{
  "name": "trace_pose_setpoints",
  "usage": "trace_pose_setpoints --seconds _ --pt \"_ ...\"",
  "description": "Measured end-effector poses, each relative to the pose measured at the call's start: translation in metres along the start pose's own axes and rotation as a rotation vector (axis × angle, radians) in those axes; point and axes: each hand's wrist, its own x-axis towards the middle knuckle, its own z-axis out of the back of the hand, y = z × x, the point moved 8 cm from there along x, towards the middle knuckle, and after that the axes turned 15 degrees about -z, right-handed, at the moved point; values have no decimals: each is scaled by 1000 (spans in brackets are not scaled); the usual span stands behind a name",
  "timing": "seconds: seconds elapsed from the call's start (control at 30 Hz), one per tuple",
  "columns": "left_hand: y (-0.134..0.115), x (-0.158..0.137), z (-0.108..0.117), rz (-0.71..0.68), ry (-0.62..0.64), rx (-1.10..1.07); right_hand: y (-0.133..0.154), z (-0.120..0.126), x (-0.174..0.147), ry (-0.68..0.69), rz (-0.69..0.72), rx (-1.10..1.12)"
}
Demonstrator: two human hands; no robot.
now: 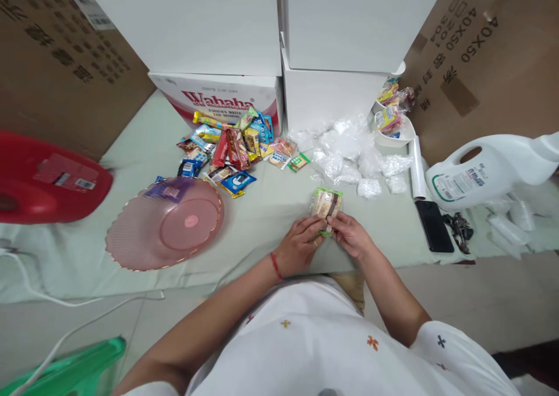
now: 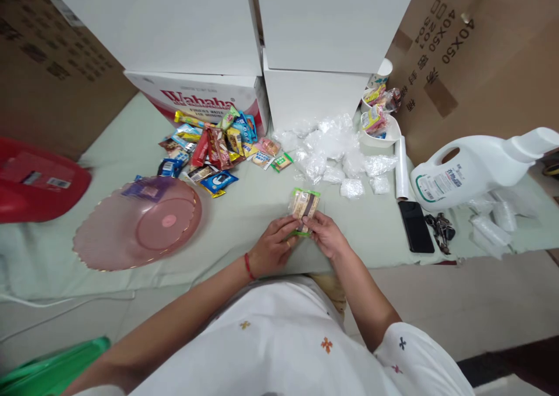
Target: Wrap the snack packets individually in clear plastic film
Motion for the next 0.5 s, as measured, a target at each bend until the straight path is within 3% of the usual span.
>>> trace_pose_setpoints --seconds 0.07,0.17,0.3,0.4,0.47,0.5 --pt "-7 -9 15 -8 -17 -16 13 5 -17 -46 81 -89" --pt "0 -40 43 179 -88 59 47 41 -36 -203 192 -238" --pt "14 -92 69 439 -113 197 136 147 -37 -612 441 -161" --pt "20 -115 71 528 -60 248 212 232 -31 -1088 531 -126" --pt "19 -120 68 532 -5 296 263 264 -25 -1355 529 -292" --pt "17 -120 66 522 21 321 287 274 -19 -1409 546 -338"
